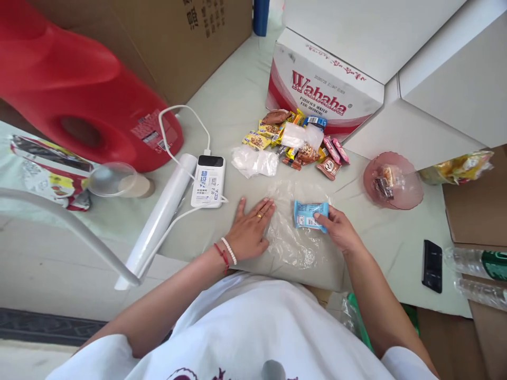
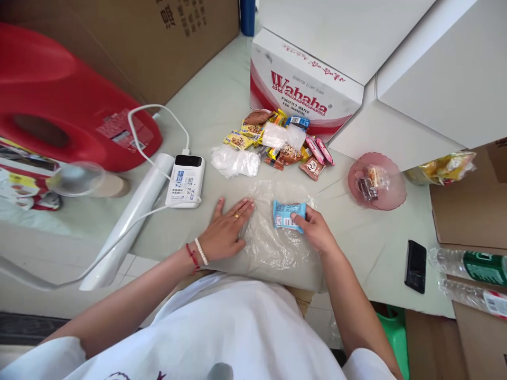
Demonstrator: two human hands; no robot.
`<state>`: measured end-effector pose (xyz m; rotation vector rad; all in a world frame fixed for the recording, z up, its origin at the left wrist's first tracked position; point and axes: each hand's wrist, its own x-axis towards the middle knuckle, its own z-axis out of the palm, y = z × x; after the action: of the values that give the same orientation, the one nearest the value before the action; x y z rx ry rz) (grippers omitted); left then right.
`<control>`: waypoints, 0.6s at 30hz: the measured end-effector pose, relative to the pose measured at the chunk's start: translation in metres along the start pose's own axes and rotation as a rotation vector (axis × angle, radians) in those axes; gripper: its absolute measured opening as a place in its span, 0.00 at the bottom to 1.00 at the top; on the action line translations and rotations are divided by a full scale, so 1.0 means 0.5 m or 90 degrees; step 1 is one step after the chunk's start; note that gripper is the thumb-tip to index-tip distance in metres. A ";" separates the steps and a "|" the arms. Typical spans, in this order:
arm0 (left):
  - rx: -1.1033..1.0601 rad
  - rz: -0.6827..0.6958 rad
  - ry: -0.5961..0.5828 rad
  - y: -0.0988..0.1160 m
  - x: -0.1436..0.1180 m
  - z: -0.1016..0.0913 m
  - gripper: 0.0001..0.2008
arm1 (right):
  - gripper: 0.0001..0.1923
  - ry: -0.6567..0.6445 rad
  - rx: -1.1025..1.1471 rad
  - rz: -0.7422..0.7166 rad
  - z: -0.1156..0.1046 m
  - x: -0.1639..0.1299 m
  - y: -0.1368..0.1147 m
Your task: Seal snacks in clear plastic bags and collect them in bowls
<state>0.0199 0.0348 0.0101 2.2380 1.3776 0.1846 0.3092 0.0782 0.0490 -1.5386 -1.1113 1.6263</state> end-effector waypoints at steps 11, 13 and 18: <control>0.038 -0.017 -0.015 -0.011 -0.028 0.000 0.45 | 0.24 0.081 0.065 -0.035 -0.044 -0.051 0.009; 0.047 -0.015 -0.023 -0.012 -0.024 0.000 0.45 | 0.24 -0.030 -0.003 -0.035 -0.015 -0.037 0.002; 0.057 -0.020 -0.005 -0.016 -0.032 0.004 0.46 | 0.25 0.045 -0.373 -0.100 0.042 0.004 0.027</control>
<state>0.0065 0.0234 0.0068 2.2862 1.4414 0.1047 0.2895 0.0708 0.0354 -1.7863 -1.7232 1.1832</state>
